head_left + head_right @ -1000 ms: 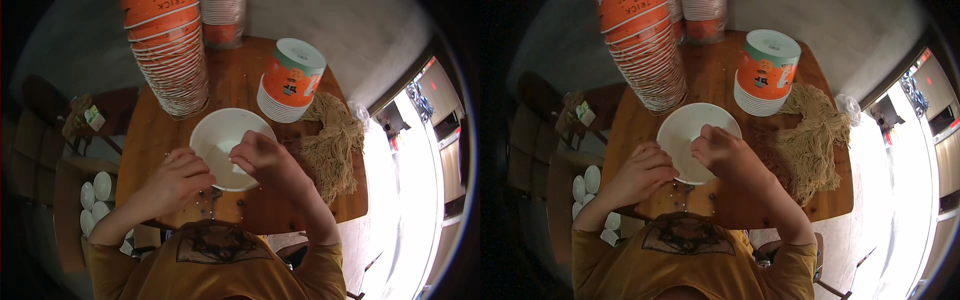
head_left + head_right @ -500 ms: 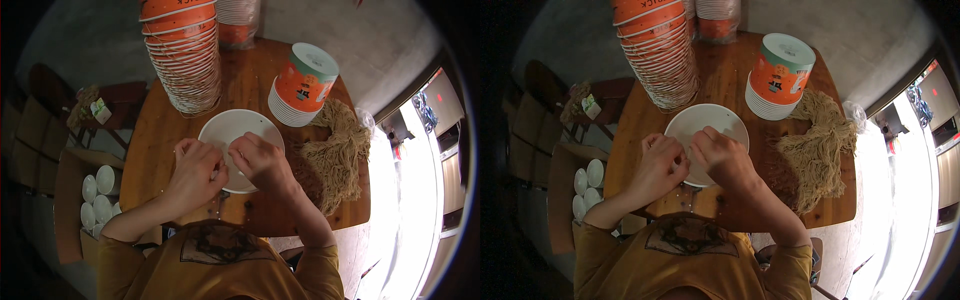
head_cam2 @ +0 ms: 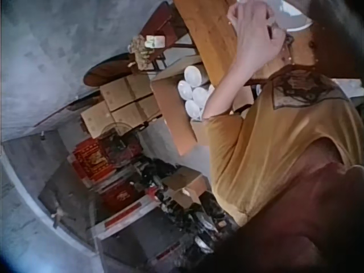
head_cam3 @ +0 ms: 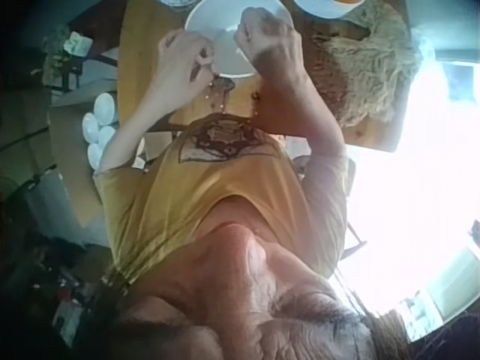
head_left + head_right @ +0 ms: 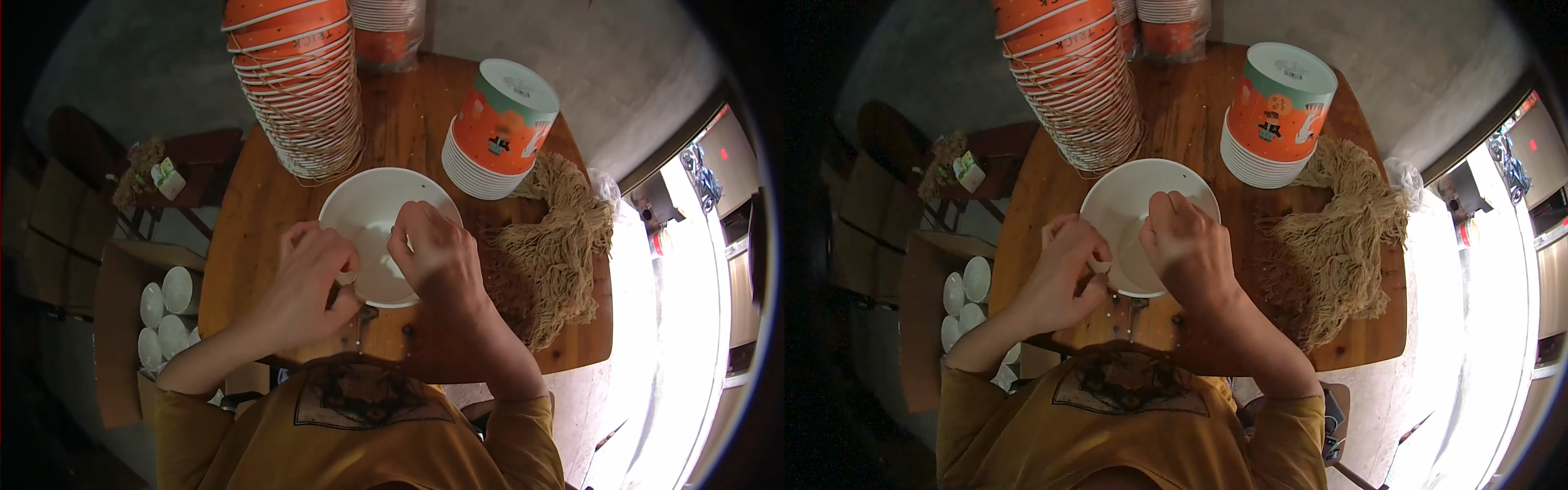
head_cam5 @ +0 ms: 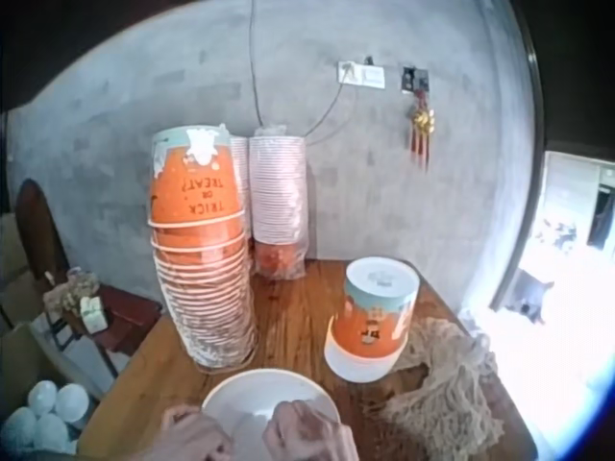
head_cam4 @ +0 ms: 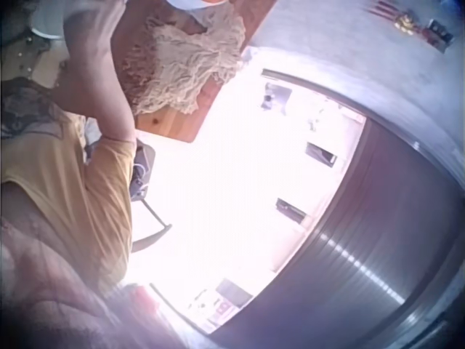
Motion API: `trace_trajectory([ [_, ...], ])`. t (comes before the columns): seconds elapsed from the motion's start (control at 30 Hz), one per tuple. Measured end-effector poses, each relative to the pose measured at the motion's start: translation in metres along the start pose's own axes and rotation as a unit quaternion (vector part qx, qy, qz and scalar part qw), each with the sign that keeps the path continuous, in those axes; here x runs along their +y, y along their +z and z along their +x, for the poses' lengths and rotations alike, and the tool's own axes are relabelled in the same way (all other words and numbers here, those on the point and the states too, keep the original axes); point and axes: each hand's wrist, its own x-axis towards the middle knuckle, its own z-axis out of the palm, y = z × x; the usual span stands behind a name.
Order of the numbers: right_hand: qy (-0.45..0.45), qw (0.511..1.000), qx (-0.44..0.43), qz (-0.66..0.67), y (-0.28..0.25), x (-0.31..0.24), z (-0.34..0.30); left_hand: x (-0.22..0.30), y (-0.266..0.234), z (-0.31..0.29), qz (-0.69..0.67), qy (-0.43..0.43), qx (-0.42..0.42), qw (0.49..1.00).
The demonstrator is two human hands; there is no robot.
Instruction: Attaching thin strings to paper buckets to serve as handles.
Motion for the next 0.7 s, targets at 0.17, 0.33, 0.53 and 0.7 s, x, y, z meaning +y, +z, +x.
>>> trace_trajectory([
  [0.17, -0.002, 1.0, 0.0, 0.022, 0.0, 0.0, 0.0, 0.004, -0.002, -0.005, 0.041, 0.108, 0.037, 0.993],
  [0.33, 0.002, 1.0, 0.004, 0.029, 0.002, 0.0, 0.0, -0.002, 0.002, -0.009, 0.014, 0.134, 0.023, 0.991],
  [0.53, 0.046, 0.999, -0.01, 0.017, -0.001, -0.007, 0.004, -0.003, -0.003, -0.004, 0.045, 0.189, -0.007, 0.981],
  [0.7, 0.183, 0.952, -0.118, 0.214, -0.025, 0.009, 0.011, -0.019, -0.019, 0.002, 0.183, 0.268, -0.042, 0.945],
])
